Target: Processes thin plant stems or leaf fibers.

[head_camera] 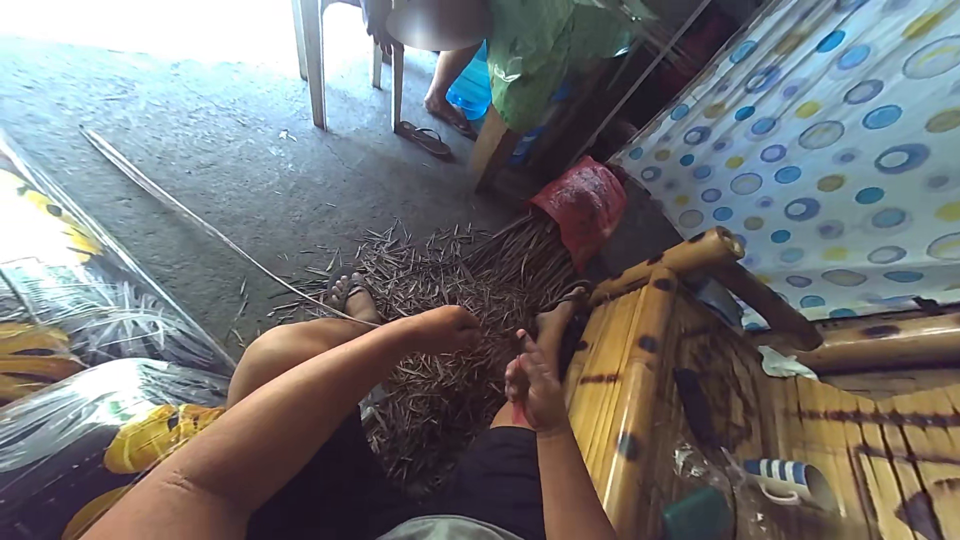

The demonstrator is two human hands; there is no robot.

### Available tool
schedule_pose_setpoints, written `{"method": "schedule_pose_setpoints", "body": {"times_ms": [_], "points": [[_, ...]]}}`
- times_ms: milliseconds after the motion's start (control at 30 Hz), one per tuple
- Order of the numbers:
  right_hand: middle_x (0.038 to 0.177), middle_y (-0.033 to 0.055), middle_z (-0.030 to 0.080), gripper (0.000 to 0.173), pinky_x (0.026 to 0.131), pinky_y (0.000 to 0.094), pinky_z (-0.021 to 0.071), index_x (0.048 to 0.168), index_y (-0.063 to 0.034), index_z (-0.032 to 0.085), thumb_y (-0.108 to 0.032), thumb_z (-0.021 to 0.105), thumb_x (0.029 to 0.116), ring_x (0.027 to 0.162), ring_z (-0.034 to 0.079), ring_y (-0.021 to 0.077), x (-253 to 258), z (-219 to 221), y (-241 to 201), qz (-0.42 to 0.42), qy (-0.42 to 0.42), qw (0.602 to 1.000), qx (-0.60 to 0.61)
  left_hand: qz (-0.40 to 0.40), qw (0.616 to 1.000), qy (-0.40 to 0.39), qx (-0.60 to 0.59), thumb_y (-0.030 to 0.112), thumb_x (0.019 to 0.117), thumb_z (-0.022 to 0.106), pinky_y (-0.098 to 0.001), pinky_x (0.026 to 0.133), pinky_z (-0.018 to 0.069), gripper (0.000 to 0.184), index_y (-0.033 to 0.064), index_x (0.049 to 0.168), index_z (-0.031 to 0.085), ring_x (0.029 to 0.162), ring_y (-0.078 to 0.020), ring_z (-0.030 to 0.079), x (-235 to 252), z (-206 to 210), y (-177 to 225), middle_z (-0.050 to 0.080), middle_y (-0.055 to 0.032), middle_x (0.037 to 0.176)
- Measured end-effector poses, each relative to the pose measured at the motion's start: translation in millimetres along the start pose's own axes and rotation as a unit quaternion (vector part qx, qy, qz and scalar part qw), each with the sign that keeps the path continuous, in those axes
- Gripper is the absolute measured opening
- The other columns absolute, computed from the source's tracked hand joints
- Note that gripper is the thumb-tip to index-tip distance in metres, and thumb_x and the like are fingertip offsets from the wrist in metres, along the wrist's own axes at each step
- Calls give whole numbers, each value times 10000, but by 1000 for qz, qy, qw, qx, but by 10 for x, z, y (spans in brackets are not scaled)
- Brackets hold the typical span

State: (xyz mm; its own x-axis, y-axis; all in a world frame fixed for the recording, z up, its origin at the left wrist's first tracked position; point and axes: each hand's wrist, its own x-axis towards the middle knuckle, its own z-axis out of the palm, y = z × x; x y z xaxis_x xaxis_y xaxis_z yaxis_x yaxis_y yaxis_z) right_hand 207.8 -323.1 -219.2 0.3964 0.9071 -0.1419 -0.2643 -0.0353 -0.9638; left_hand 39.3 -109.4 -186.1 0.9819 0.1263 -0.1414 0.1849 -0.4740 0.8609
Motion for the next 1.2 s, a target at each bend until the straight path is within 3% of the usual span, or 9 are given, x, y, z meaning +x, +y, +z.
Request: {"method": "schedule_pose_setpoints", "body": {"times_ms": [200,300,567,633,800,867,900,967,1200], "points": [[733,84,624,402,466,276,512,1444,-2,500,-164,382,1095,517,567,131,-14,327,12,33,-21,998,49,-2,999,-29,-23,275,1095,473,-350,744,542,318,65,1123,710,748,-118,623,38,115,59,670,-52,874],[754,87,632,394,456,261,504,1430,-4,522,-160,373,1101,519,564,122,23,267,28,18,4,998,56,-12,1000,-11,9,250,1091,474,-399,769,540,298,60,1086,704,777,-150,637,-25,55,47,676,-69,876],[757,94,654,398,465,259,501,1441,13,527,-137,426,1086,526,565,117,14,189,-47,-18,-26,999,7,53,999,7,5,247,1087,471,-345,673,488,305,61,969,682,684,-117,555,16,58,46,595,-31,771],[760,95,653,408,459,257,496,1461,9,510,-126,424,1086,520,560,116,31,179,-1,-27,-23,999,3,42,999,3,9,240,1088,466,-384,706,502,310,46,997,690,720,-149,580,10,52,69,618,-59,801],[746,25,620,384,451,248,496,1429,-57,512,-192,352,1107,502,538,88,10,99,119,-37,78,996,6,-4,1000,8,27,236,1090,464,-426,734,509,307,39,986,675,753,-188,601,-37,16,54,628,-81,827],[705,38,618,339,431,252,496,1335,-56,548,-207,350,1105,476,541,102,4,-36,114,-32,101,994,22,-14,999,31,22,241,1091,467,-394,721,508,311,46,987,684,734,-162,593,-73,-29,4,625,-64,809],[719,46,615,417,445,259,506,1469,-51,461,-201,347,1097,496,559,113,-7,-60,91,-26,70,997,17,-15,999,39,21,244,1092,466,-382,710,505,310,49,978,679,723,-152,587,-67,-51,-5,617,-58,799],[747,51,637,493,463,276,519,1557,-42,370,-179,360,1084,536,587,124,-55,79,15,-4,10,1000,-2,-11,999,36,17,245,1091,473,-376,703,503,312,44,971,679,711,-148,582,-20,-25,-2,614,-58,790],[722,80,614,347,477,271,510,1344,-5,545,-178,365,1104,519,559,128,71,459,98,22,-15,999,47,1,1000,6,2,264,1091,474,-372,723,533,315,49,1047,699,728,-137,615,-29,87,16,655,-58,828]]}}
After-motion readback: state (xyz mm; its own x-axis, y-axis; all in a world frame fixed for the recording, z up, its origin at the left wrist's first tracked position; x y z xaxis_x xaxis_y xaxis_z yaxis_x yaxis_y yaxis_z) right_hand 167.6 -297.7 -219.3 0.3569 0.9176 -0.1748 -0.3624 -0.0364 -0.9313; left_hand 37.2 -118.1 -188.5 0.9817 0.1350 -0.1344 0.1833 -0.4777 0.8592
